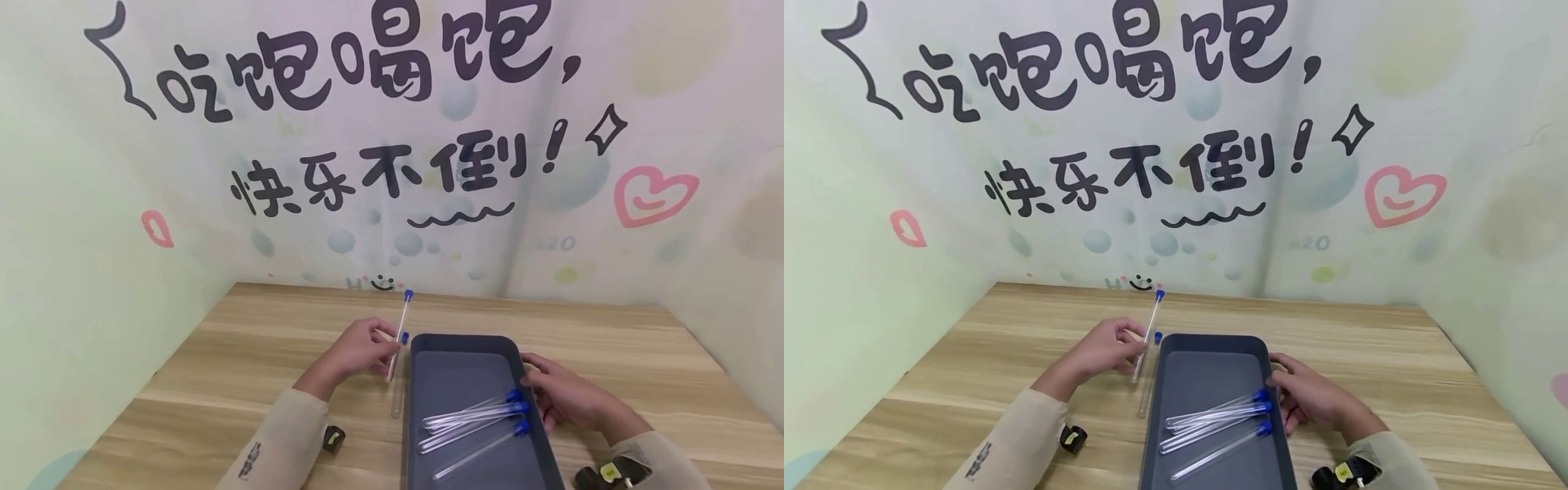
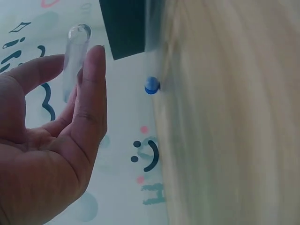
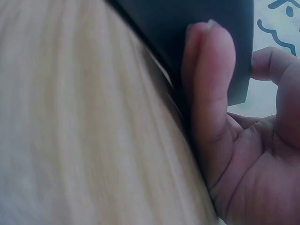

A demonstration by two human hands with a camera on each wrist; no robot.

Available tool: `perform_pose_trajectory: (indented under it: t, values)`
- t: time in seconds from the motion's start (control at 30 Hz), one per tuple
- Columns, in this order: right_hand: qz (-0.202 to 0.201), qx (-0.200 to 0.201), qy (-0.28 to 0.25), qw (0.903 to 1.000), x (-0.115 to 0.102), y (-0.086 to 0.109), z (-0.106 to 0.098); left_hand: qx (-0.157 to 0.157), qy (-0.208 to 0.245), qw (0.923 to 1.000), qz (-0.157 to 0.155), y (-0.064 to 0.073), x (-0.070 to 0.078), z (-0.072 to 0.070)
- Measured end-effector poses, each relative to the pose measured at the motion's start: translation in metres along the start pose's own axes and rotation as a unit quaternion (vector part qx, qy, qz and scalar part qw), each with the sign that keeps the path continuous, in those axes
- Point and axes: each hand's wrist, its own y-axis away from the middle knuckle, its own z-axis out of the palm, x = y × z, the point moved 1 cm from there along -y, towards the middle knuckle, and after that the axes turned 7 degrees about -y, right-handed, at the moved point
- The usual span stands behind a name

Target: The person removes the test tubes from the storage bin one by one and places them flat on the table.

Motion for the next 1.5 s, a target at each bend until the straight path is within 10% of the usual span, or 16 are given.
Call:
perform_pose_trajectory:
  t: [0.77,1.5]
  values:
    - [0.001,-0.002,0.004,1.0000,-0.001,-0.001,-0.001,-0.006,-0.083,0.9953,-0.049,0.006,-0.024,-0.009]
    - [0.004,0.005,0.009,0.9999,-0.003,0.001,0.000,-0.040,-0.182,0.9806,-0.062,0.013,-0.016,0.002]
